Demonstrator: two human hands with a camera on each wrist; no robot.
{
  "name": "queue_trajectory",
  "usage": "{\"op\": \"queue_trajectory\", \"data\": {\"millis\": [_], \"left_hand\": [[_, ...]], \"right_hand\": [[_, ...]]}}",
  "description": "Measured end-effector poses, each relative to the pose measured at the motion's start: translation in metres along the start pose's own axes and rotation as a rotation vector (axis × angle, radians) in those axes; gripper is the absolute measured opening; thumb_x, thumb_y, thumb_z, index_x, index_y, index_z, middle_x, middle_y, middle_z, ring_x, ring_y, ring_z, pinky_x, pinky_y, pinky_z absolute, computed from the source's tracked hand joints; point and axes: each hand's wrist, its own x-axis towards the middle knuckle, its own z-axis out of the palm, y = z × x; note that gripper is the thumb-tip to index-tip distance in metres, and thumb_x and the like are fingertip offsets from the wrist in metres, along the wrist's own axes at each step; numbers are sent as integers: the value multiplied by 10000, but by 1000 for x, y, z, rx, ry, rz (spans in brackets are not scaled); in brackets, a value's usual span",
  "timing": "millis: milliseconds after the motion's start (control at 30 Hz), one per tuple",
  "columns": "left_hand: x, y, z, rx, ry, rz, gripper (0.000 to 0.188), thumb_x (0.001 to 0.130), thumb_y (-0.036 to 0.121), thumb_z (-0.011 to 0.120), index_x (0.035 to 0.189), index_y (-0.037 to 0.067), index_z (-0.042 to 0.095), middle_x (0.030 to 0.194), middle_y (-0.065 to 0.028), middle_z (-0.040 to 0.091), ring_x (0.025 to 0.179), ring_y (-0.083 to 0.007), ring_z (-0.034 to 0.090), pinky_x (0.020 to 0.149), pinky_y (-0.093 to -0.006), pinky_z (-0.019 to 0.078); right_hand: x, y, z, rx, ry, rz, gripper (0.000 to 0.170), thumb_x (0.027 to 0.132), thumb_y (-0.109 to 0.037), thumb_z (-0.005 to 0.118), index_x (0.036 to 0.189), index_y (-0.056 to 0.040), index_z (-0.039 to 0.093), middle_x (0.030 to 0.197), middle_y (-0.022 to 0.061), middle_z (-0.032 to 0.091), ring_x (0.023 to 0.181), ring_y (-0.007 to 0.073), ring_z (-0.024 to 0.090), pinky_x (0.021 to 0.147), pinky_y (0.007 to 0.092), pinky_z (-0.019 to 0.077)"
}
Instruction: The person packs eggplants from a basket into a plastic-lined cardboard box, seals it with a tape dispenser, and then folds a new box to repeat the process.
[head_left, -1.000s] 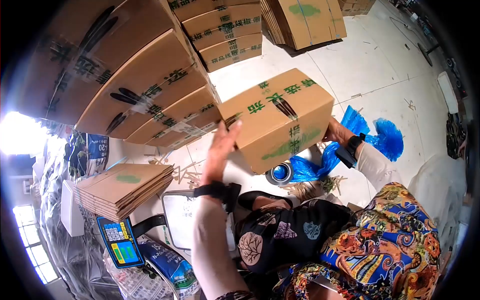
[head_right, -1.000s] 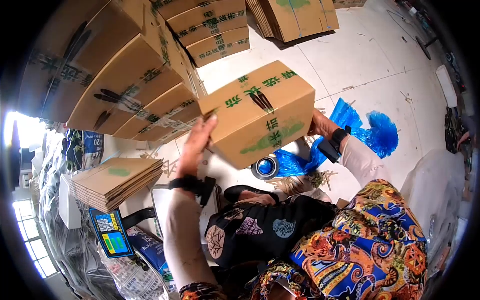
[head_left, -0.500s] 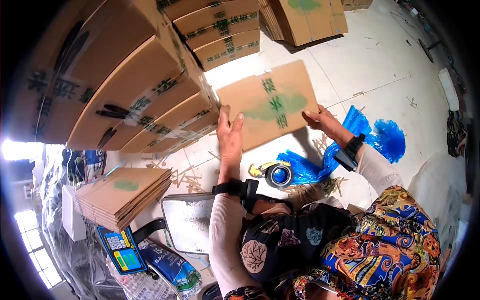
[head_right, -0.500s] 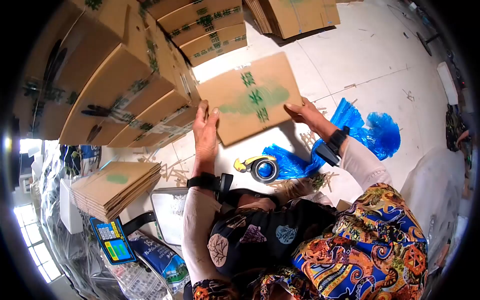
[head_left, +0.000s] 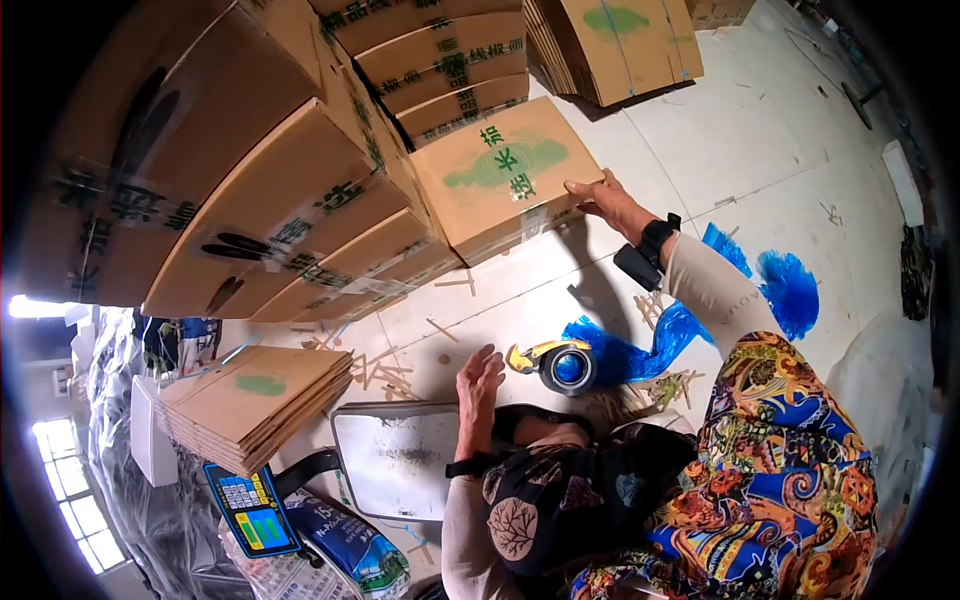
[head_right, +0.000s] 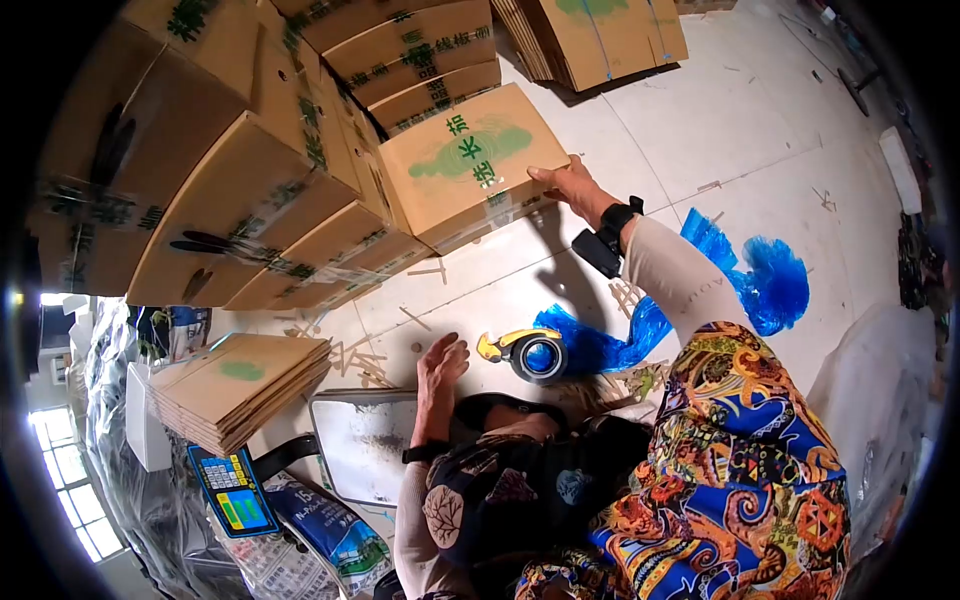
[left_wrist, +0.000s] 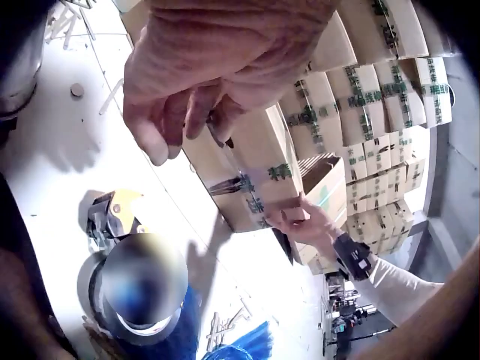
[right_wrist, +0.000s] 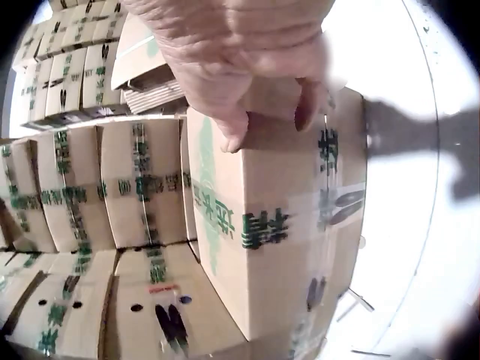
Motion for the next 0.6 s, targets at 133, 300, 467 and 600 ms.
{"op": "queue_trajectory", "data": {"millis": [133, 300, 467, 600], "left_hand": [[-5, 16, -10, 5, 74, 33, 457, 928, 224, 588, 1289, -49, 525, 1127, -150, 649, 991, -204, 624, 869, -309, 496], [-15, 44, -1, -28, 75, 160, 435, 955, 243, 577, 1278, -45, 531, 1092, -138, 663, 981, -195, 634, 862, -304, 505], [-42, 35, 1, -45, 44, 95, 465, 953, 268, 585, 1286, -50, 523, 1107, -130, 657, 992, -194, 628, 871, -308, 503], [-58, 11, -16, -55, 158, 1, 440, 949, 235, 597, 1272, -56, 530, 1084, -125, 653, 960, -184, 625, 848, -293, 502]], "right_hand": [[29, 10, -6, -38, 3, -52, 777, 753, -400, 813, 1297, 7, 436, 1193, 133, 593, 1071, 230, 592, 908, 410, 496], [25, 40, 3, -189, 289, -64, 890, 715, -455, 832, 1308, 40, 390, 1173, 175, 583, 1041, 254, 593, 846, 360, 519], [9, 28, 20, -419, 377, -222, 1012, 663, -416, 865, 1370, 53, 314, 1343, 247, 458, 1199, 359, 502, 1006, 407, 422], [-33, 31, 48, -1053, 392, -779, 1113, 542, -321, 901, 1453, -91, 304, 1495, 254, 261, 1361, 430, 285, 997, 556, 330]]}}
